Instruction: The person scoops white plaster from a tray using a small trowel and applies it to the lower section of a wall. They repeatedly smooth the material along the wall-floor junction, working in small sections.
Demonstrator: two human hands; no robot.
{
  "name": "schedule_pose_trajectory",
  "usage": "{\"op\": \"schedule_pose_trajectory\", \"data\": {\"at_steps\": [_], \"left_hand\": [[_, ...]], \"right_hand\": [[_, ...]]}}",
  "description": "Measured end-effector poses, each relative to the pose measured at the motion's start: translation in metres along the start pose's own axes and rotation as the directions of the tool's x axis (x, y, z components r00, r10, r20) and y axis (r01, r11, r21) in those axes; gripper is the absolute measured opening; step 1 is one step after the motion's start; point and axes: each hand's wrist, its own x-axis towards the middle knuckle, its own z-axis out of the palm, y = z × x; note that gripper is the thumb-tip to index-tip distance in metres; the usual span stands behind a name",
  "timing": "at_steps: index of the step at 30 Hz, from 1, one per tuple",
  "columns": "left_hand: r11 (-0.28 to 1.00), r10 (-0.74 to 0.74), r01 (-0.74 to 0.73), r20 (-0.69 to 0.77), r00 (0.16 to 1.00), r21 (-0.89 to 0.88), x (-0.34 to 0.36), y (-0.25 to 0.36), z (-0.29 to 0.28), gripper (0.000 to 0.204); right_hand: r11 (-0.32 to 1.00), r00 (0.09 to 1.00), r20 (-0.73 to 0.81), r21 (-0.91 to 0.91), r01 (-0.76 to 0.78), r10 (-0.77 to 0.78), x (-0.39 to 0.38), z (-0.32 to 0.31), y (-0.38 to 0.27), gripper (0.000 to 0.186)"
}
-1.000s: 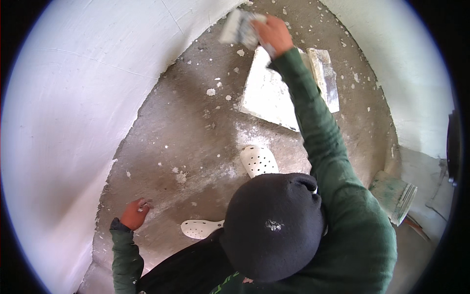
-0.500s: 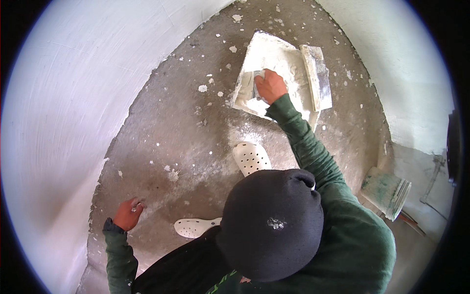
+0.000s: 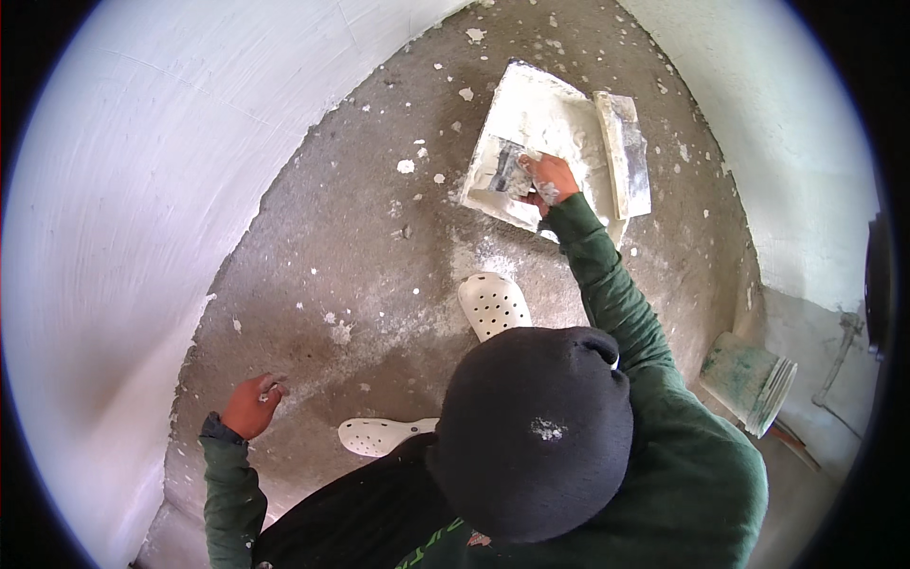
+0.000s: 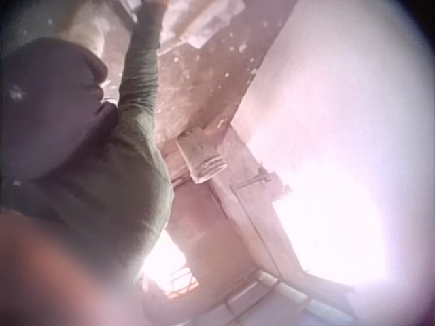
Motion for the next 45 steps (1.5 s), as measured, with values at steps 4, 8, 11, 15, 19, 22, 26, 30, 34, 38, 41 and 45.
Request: {"op": "schedule_pose_trajectory", "data": {"at_steps": [4,8,11,15,19,22,26,30,34,38,41,45], "left_hand": [[0.999,-0.025,0.025,0.01,1.0,0.031,0.003,-0.009,-0.004,0.026],[1.0,-0.009,0.009,-0.02,1.0,0.021,-0.01,-0.036,-0.01,0.026],[0.999,-0.024,0.025,-0.035,0.999,0.031,-0.018,-0.057,-0.016,0.026],[0.995,0.002,-0.001,-0.004,1.0,0.1,-0.025,-0.08,-0.024,0.028],[0.999,-0.037,0.037,-0.013,0.999,0.007,-0.043,-0.099,-0.027,0.029],[0.995,-0.095,0.095,-0.003,0.995,0.044,-0.06,-0.104,-0.033,0.031],[0.997,-0.076,0.076,-0.002,0.997,0.03,-0.078,-0.117,-0.029,0.031],[0.998,-0.022,0.022,0.012,1.0,0.055,-0.06,-0.124,-0.019,0.03],[0.987,-0.158,0.158,0.013,0.987,0.041,-0.1,-0.136,-0.017,0.029],[0.998,-0.034,0.032,0.031,0.999,0.046,-0.07,-0.127,-0.015,0.029],[0.998,-0.055,0.055,0.002,0.998,0.028,-0.084,-0.124,-0.016,0.029],[0.998,-0.063,0.063,0.009,0.998,0.012,-0.088,-0.123,-0.015,0.029]], "right_hand": [[0.951,0.964,-0.055,0.187,-0.247,0.261,-0.004,-0.008,0.012,0.025],[0.92,0.97,0.017,0.313,-0.236,0.244,-0.013,0.014,-0.004,0.025],[0.95,0.987,0.031,0.27,-0.159,0.156,-0.014,0.026,-0.015,0.024],[0.851,0.984,0.176,0.515,-0.108,0.019,-0.028,0.09,-0.047,0.016],[0.878,0.911,0.413,0.438,-0.195,-0.003,-0.037,0.204,-0.079,0.026],[0.914,0.892,0.444,0.325,-0.242,0.078,-0.013,0.282,-0.071,0.06],[0.986,0.846,0.508,0.042,0.159,-0.158,0.037,0.352,-0.037,0.018],[0.537,0.57,0.55,-0.241,0.808,-0.61,0.136,0.339,0.026,0.018],[0.322,0.445,0.632,-0.307,0.896,-0.635,0.051,0.398,-0.012,0.015],[0.616,0.641,0.375,-0.201,0.762,-0.67,0.09,0.371,0.009,0.01],[0.286,0.702,0.545,-0.657,0.697,-0.458,0.05,0.384,-0.037,0.009],[0.921,0.799,0.542,0.388,0.038,-0.261,0.016,0.388,-0.095,0.017]]}}
